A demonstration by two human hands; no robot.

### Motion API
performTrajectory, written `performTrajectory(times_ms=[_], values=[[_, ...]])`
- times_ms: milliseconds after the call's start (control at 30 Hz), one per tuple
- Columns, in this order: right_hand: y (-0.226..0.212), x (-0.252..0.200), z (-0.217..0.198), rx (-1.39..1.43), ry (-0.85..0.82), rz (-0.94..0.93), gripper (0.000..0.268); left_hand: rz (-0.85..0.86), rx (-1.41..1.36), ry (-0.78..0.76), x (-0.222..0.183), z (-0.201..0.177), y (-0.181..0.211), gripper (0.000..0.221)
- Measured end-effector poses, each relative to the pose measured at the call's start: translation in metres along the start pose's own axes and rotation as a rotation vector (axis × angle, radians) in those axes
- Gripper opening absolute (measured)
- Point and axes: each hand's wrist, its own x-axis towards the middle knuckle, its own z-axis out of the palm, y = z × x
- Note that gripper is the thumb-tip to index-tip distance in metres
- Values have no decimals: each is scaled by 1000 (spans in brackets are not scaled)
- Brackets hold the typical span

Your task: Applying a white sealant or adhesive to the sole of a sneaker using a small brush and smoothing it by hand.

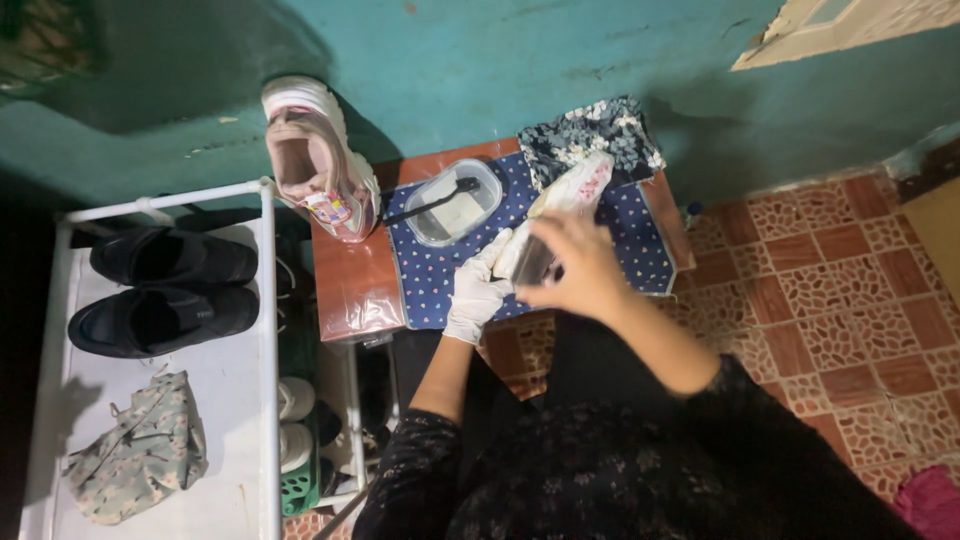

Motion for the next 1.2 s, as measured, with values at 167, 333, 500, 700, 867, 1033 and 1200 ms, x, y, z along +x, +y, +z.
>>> performTrajectory(times_ms=[167,333,500,700,867,1033,1200], values=[[41,6,20,-58,174,15,94,4,-156,25,4,10,-25,87],[16,4,13,-112,91,-196,91,-40,90,-20,14,8,-38,77],[50,20,21,-95,223,-4,92,12,-136,40,5,10,-27,87],[39,26,6,-112,123,32,86,23,-150,30,8,9,-23,88],[16,19,13,-66,158,-33,85,-6,-33,33,14,10,-36,91],[36,30,15,-53,82,-5,87,-1,-9,9,13,16,-51,90],[-10,14,5,-36,59,-47,79,49,-35,65,4,9,-5,87]])
